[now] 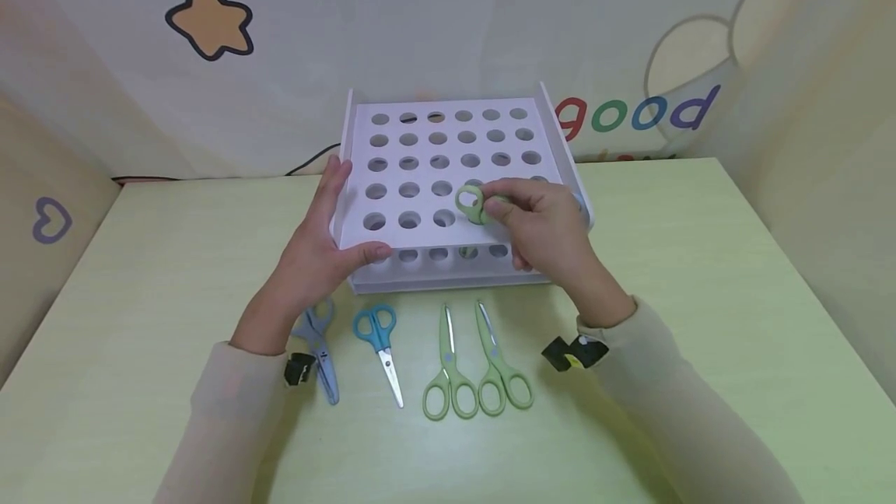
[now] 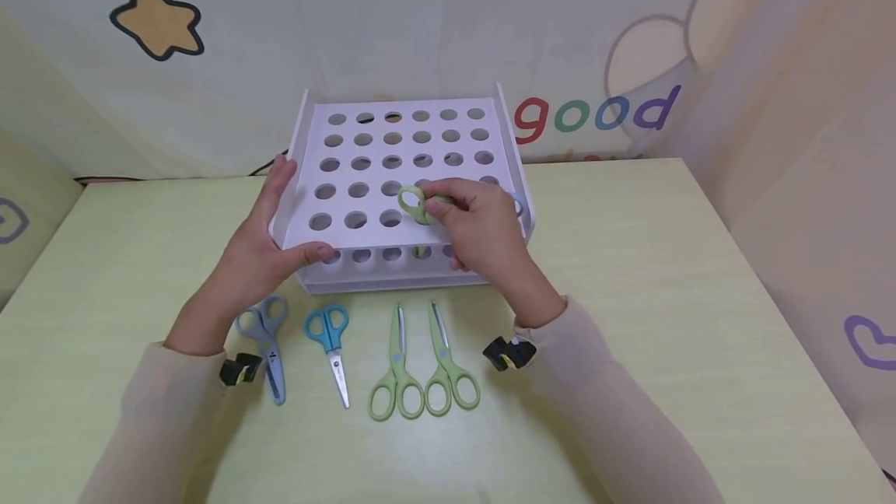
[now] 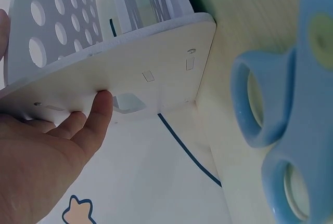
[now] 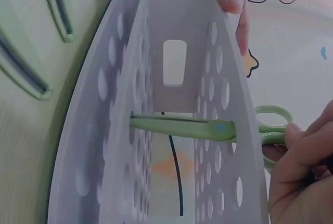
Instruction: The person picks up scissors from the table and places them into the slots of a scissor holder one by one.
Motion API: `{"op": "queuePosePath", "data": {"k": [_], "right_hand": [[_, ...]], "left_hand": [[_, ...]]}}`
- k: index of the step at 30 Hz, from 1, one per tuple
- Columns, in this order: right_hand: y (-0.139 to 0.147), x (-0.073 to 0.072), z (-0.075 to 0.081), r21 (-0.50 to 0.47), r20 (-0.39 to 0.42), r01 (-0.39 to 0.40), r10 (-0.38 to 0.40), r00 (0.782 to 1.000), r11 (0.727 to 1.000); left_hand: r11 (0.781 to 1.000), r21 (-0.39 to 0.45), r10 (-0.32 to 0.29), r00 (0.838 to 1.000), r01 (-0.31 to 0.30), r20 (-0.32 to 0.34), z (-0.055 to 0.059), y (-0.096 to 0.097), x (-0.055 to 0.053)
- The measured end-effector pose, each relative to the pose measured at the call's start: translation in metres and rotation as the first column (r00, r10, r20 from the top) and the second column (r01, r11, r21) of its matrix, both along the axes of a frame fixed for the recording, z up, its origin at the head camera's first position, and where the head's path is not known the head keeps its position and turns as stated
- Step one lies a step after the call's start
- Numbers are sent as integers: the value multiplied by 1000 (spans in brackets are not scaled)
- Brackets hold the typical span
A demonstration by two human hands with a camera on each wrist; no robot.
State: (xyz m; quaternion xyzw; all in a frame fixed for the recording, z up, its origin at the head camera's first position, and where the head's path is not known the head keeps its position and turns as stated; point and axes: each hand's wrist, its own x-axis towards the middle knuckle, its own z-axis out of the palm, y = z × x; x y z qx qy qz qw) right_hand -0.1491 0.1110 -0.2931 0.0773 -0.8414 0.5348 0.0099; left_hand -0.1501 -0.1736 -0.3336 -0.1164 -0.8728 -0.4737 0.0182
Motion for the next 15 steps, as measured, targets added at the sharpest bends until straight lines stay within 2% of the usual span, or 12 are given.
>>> {"op": "queuePosePath", "data": {"k": [8,15], "right_hand": [[-1,-3,7,34,52,-20,19,998,999],[-3,-6,7,71,72,-45,40,997,996]], "left_hand": [[1000,-4,-2,1000,2,-5,1,0,0],[1000,-15,6,1000,-6,5,1,0,0]]}}
